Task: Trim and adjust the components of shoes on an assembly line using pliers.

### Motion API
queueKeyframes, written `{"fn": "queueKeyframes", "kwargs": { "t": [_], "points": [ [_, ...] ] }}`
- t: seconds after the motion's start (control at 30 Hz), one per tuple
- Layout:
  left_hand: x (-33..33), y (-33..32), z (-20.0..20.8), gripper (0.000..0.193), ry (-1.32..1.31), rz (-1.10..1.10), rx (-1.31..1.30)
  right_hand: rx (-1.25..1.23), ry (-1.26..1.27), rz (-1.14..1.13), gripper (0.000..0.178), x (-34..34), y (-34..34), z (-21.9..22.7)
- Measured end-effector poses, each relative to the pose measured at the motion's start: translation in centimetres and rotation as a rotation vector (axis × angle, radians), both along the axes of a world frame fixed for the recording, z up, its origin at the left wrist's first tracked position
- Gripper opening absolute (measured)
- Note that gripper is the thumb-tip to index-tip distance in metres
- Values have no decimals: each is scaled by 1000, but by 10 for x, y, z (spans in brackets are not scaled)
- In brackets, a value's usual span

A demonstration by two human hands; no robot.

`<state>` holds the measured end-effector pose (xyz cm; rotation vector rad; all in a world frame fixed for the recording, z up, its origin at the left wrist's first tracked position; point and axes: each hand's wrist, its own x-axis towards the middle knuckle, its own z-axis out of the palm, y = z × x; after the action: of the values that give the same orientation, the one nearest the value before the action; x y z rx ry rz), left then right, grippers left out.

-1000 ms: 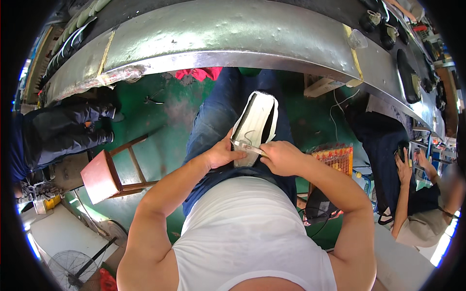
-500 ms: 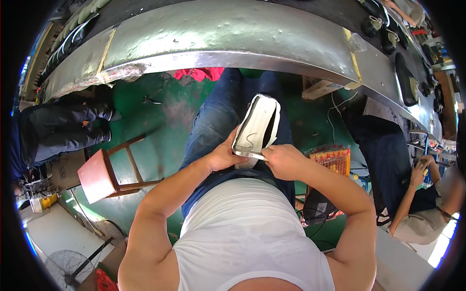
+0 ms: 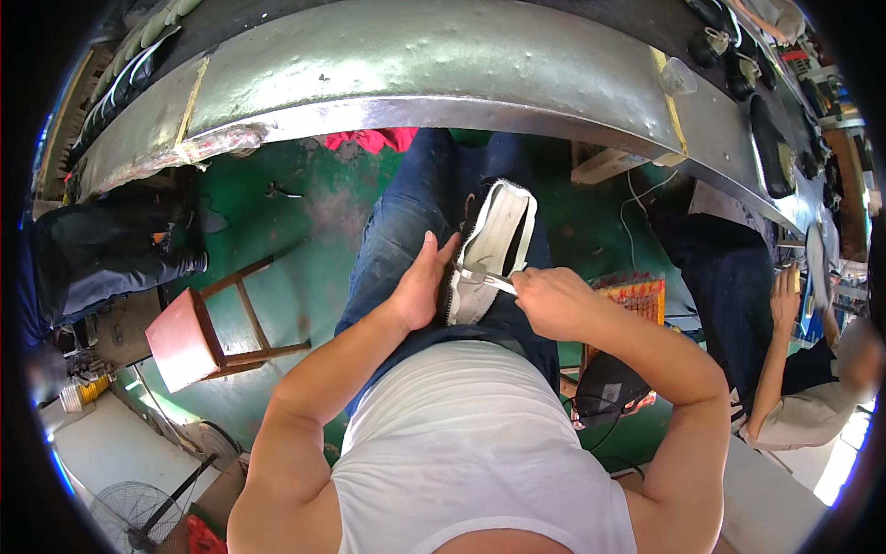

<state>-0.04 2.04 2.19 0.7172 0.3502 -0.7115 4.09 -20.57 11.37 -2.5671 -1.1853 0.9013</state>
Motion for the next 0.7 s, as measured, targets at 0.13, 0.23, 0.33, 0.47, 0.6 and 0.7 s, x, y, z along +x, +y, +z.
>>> {"fn": "queueKeyframes", "kwargs": {
  "t": [0.13,0.23,0.33,0.47,0.6,0.7],
  "points": [
    [6,-18,-13,67,102,190,323,258,-96,-134,19,-22,0,-46],
    [3,-19,-46,65,-119,205,617,412,-155,-253,27,-34,3,-53],
    [-3,-8,-59,60,-377,77,929,292,-1,-240,40,-18,-12,-36],
    [-4,-14,-34,50,-691,72,1167,325,-103,-309,42,-1,-13,-35],
    [6,-12,-21,54,-1048,-50,1384,251,-93,-405,25,3,-14,-51],
    [11,-11,-9,58,-970,-334,1408,363,-31,-456,18,15,-28,-55]
  ]
}}
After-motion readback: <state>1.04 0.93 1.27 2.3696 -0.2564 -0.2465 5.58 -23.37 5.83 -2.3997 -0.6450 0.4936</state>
